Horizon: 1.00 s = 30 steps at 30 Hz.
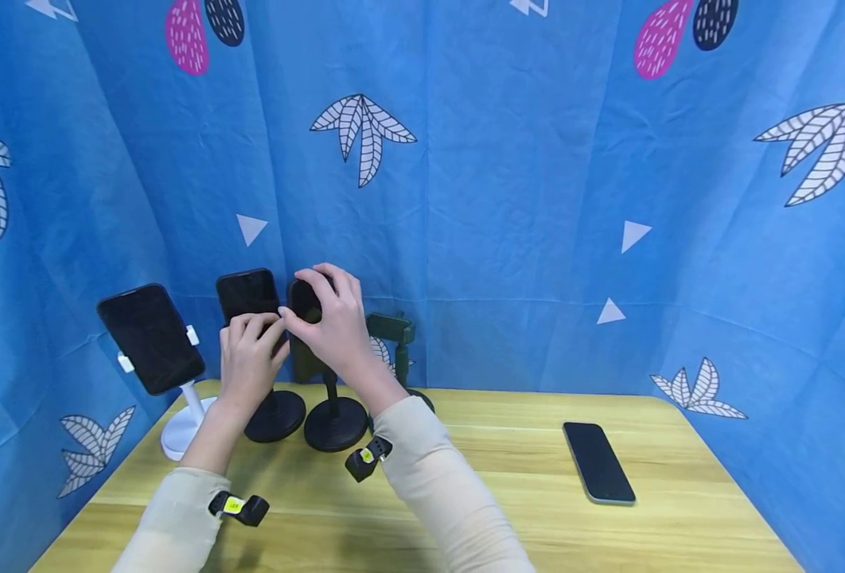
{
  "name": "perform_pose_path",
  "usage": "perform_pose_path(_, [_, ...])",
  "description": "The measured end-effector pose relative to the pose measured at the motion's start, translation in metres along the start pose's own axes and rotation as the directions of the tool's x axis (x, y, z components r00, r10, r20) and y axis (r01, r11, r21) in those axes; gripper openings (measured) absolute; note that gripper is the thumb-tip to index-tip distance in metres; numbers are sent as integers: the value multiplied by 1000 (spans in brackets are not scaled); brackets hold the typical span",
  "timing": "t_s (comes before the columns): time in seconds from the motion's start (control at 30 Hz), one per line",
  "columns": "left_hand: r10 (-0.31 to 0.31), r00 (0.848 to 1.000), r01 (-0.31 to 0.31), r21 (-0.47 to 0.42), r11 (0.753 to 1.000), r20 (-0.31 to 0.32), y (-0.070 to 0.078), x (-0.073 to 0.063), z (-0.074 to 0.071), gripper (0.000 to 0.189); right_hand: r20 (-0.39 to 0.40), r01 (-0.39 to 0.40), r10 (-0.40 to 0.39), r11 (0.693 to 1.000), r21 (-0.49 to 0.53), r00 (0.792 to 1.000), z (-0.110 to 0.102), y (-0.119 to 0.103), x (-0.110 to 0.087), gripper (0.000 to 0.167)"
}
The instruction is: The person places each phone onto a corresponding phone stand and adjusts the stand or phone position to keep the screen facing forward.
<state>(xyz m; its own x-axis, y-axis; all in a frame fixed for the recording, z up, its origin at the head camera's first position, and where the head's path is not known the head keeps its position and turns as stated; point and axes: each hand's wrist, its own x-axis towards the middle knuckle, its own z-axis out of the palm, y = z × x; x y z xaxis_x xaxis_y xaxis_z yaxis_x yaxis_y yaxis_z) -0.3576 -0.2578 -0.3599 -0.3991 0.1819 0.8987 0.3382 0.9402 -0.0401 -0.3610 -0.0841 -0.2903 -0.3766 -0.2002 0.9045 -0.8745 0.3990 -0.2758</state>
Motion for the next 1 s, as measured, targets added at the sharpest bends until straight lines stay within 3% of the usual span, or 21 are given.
perform_pose_path(0.23, [-9, 1000, 9, -17, 1000, -1, 1, -2, 2, 39, 4, -15, 15, 1000, -24, 1000, 4, 3, 2, 43])
perform_pose_path(0.63, [31, 1000, -31, -13, 999, -1, -4, -1, 1, 38, 27, 4, -1, 993, -119, 1000, 7, 6, 9, 43])
perform_pose_path(0.83, [103, 992, -103, 1, 995, -74, -8, -1, 4, 36, 45, 43, -35, 981, -189, 998, 12, 6, 11, 41])
perform_pose_path(1.0, [123, 985, -125, -10, 992, -123, -12, -4, 10, 34, 57, 53, -42, 979, -198, 997, 16, 5, 12, 40])
